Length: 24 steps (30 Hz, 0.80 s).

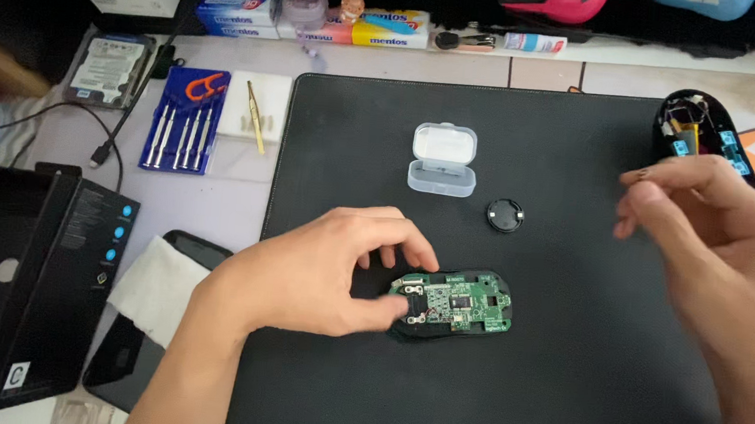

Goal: The person disassembles a small electronic device, removes a circuit board, and uses a screwdriver to manipulate components. They then reassemble the device by placing the circuit board back and securing the casing.

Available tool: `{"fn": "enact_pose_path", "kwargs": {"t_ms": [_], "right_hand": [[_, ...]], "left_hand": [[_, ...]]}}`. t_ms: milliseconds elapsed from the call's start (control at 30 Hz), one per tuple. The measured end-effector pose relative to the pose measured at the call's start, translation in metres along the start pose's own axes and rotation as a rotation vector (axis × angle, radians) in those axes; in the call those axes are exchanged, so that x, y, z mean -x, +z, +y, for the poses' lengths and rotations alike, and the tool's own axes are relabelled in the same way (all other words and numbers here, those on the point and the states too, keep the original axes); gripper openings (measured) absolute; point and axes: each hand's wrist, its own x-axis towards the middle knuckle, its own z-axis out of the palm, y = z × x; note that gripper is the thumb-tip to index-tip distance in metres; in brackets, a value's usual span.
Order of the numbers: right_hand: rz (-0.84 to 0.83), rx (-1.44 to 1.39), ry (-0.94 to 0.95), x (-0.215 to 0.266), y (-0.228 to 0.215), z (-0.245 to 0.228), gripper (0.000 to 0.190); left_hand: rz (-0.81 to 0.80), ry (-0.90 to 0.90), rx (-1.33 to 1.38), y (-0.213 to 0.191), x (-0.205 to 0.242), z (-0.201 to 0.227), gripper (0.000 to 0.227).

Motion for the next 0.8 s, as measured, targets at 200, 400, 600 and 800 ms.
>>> {"fn": "enact_pose_path", "kwargs": {"t_ms": [200, 400, 600, 800], "right_hand": [[0.074, 0.094, 0.133, 0.003, 0.005, -0.017, 0.006], [-0.014, 0.008, 0.077, 0.003, 0.004, -0.006, 0.012], [-0.037, -0.01, 0.085, 0.002, 0.005, -0.007, 0.017], [-0.01, -0.004, 0.114, -0.001, 0.006, -0.001, 0.018]], "left_hand": [[-0.081, -0.009, -0.051, 0.004, -0.002, -0.003, 0.057], [0.117, 0.191, -0.189, 0.029, -0.019, -0.012, 0.061], [0.152, 0.117, -0.186, 0.038, -0.019, 0.001, 0.047], [0.102, 0.056, 0.062, 0.018, -0.017, 0.002, 0.022]]}}
